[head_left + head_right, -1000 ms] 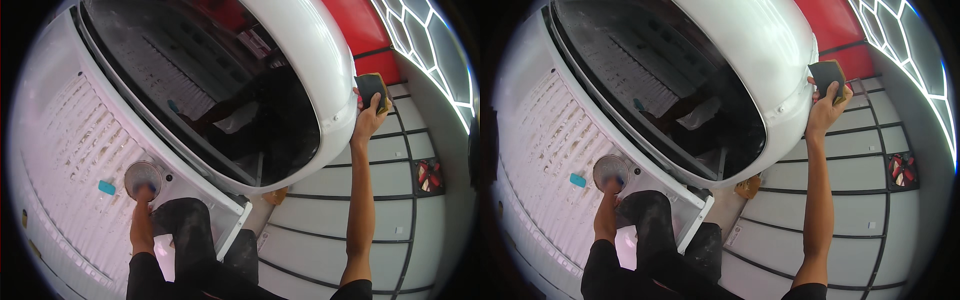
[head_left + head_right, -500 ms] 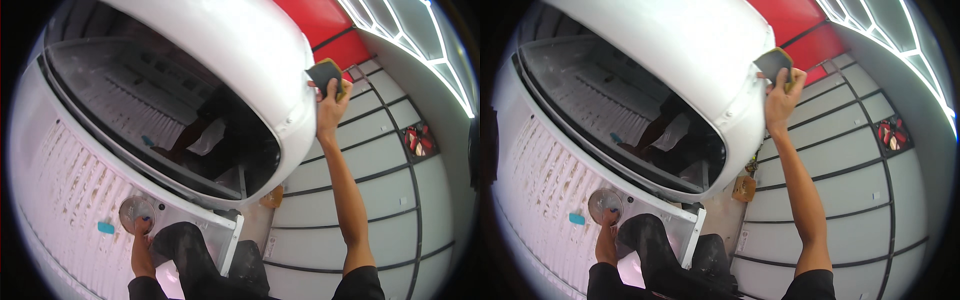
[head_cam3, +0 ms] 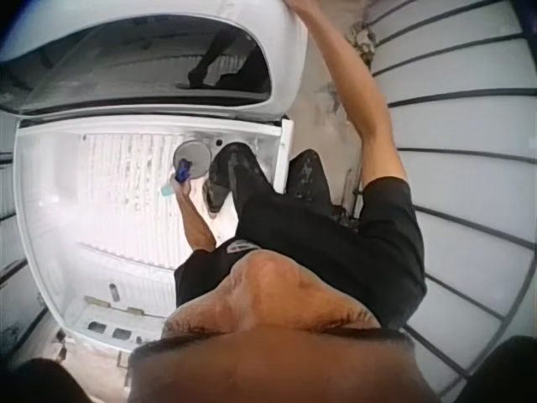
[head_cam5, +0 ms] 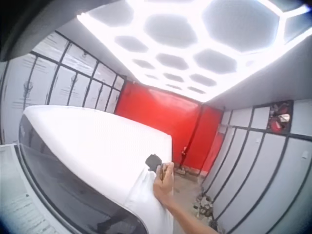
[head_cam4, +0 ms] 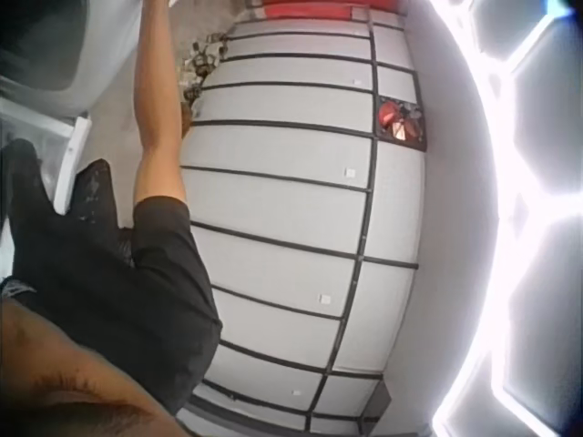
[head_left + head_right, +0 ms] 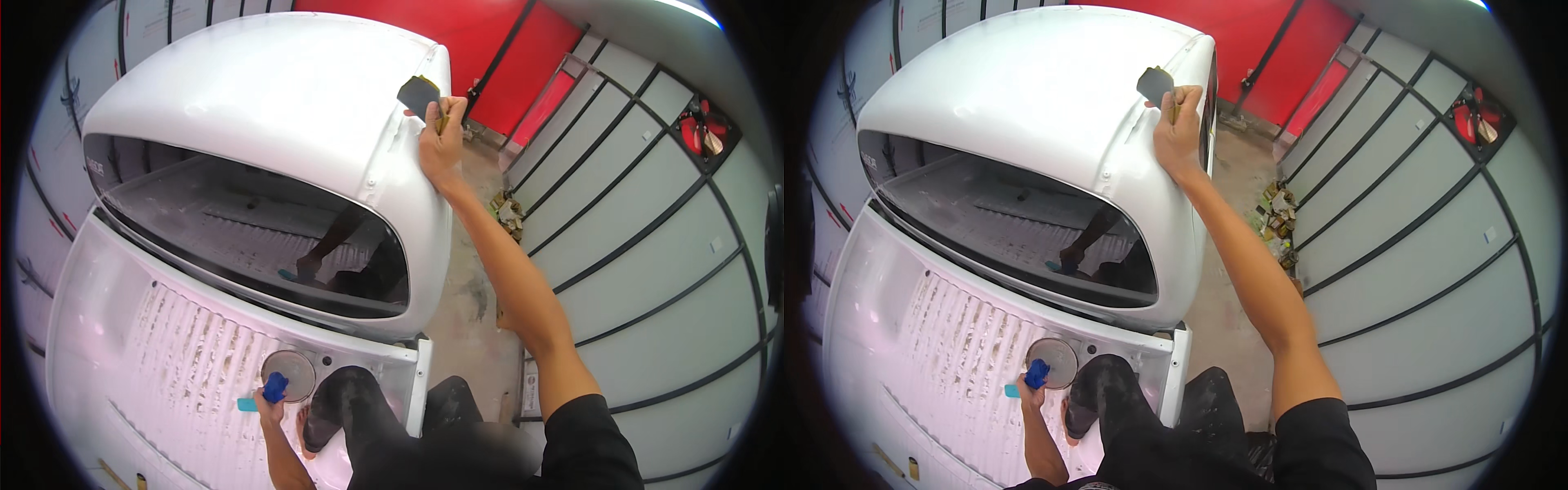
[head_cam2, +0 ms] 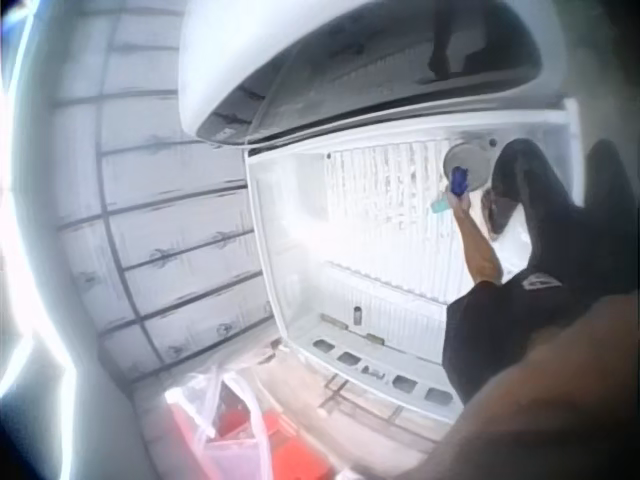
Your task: The person sands the exterior roof and pillar edges of a truck cab using a sanding block, wets the block and a cloth in a bucket of water, and wipes down the cab surface.
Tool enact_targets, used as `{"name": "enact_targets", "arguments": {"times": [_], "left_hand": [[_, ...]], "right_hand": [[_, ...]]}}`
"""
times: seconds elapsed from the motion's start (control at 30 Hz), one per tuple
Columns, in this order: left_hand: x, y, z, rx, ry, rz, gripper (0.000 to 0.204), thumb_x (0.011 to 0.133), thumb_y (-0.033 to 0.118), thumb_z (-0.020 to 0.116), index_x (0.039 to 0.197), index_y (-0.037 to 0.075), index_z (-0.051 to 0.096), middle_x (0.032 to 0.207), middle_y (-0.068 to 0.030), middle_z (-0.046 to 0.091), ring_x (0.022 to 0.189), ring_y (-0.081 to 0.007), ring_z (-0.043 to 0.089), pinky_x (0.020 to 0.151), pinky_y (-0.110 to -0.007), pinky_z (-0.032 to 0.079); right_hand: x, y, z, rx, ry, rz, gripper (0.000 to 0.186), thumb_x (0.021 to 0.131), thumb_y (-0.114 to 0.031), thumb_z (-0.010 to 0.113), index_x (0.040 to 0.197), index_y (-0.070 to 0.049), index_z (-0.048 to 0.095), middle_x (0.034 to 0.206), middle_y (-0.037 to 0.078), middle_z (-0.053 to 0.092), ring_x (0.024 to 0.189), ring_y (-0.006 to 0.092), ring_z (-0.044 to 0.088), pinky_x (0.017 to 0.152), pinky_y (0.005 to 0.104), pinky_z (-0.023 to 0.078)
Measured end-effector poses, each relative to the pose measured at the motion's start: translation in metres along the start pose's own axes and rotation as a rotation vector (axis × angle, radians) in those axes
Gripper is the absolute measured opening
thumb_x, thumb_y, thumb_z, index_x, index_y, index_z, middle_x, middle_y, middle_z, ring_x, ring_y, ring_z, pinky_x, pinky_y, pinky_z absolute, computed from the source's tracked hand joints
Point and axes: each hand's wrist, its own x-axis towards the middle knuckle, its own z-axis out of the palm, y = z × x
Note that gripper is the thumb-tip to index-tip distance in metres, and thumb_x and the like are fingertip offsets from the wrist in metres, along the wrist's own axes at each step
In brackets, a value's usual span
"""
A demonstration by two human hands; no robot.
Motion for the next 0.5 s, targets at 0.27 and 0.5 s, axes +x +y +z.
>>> {"name": "enact_targets", "arguments": {"times": [0.27, 0.5], "left_hand": [[-0.048, 0.003, 0.085, -0.039, 0.081, 0.09, 0.037, 0.092, 0.031, 0.071, 0.116, 0.003, 0.067, 0.108, -0.0121, 0.072, 0.095, -0.0279, 0.07, 0.089, -0.045, 0.061], [-0.032, 0.016, 0.093, -0.14, 0.081, 0.118, 0.035, 0.09, 0.018, 0.062, 0.119, -0.002, 0.064, 0.115, -0.0218, 0.07, 0.098, -0.0359, 0.071, 0.094, -0.045, 0.062]], "right_hand": [[-0.007, 0.013, -0.004, -0.059, -0.073, 0.007, 0.016, 0.101, -0.005, 0.049, 0.109, -0.008, 0.035, 0.095, 0.021, 0.069, 0.093, 0.0427, 0.07, 0.08, 0.0511, 0.051], [-0.011, 0.004, -0.002, -0.042, -0.156, 0.027, 0.028, 0.091, 0.002, 0.05, 0.111, -0.008, 0.033, 0.085, 0.023, 0.064, 0.083, 0.0504, 0.063, 0.076, 0.0581, 0.045]]}}
